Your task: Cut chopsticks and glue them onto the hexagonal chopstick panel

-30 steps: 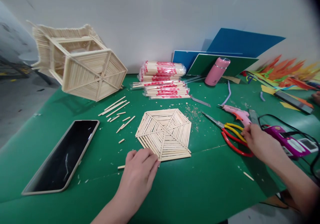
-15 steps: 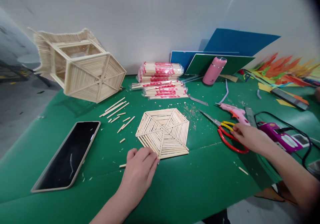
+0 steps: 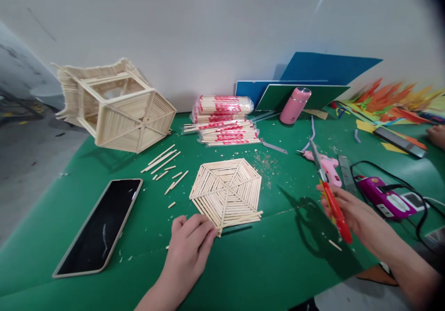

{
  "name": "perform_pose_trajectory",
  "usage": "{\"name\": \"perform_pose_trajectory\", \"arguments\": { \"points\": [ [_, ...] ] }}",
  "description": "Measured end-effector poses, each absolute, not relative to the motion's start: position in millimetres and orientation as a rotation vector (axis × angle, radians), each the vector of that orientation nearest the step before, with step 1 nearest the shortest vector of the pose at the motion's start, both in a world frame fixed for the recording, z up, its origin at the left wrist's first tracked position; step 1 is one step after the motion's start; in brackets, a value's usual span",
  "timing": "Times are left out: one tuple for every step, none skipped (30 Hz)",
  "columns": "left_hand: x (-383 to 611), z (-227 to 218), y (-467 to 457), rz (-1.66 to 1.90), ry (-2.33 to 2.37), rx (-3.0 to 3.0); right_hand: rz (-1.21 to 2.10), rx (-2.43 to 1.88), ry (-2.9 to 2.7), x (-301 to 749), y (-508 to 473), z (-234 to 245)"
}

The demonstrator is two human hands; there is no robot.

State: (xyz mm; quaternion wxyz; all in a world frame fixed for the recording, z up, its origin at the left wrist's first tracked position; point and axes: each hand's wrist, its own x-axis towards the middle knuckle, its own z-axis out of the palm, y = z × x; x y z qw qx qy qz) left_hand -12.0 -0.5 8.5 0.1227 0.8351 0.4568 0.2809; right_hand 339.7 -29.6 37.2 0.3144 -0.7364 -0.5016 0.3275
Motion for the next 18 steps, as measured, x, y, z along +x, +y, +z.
{"name": "perform_pose_trajectory", "arguments": {
  "points": [
    [-13,13,1,0.868,1.362,2.384,1.097,-1.811,-1.245,332,-32,39],
    [-14,18,2,0.908,1.393,2.316,1.224,-1.708,-1.178,323,-35,41],
    [-15,23,3,0.938,1.420,2.235,1.296,-1.655,-1.121,313,-37,42],
    [-16,28,5,0.961,1.440,2.145,1.323,-1.617,-1.092,304,-38,43],
    [-16,33,7,0.980,1.447,2.057,1.341,-1.591,-1.082,294,-39,45],
    [-16,38,9,1.001,1.448,1.979,1.313,-1.592,-1.084,284,-40,46],
    [-15,42,12,1.030,1.449,1.914,1.289,-1.612,-1.102,275,-40,48],
    [-14,45,15,1.066,1.456,1.860,1.278,-1.659,-1.118,267,-40,50],
    [-12,48,18,1.104,1.464,1.814,1.290,-1.722,-1.134,259,-40,52],
    [-9,50,21,1.142,1.466,1.772,1.307,-1.794,-1.155,252,-40,55],
    [-6,52,24,1.170,1.458,1.732,1.315,-1.859,-1.184,245,-40,58],
    [-2,54,27,1.189,1.436,1.693,1.318,-1.909,-1.216,240,-40,61],
    [2,56,30,1.204,1.411,1.656,1.315,-1.942,-1.243,235,-40,63],
    [6,59,34,1.206,1.391,1.624,1.315,-1.959,-1.261,231,-41,64],
    [10,61,36,1.203,1.376,1.593,1.325,-1.966,-1.265,227,-41,64],
    [14,62,39,1.197,1.368,1.565,1.344,-1.962,-1.261,223,-41,64],
    [17,64,41,1.192,1.359,1.541,1.363,-1.955,-1.258,221,-41,62],
    [20,64,42,1.191,1.348,1.521,1.372,-1.944,-1.269,218,-41,61]
  ]
}}
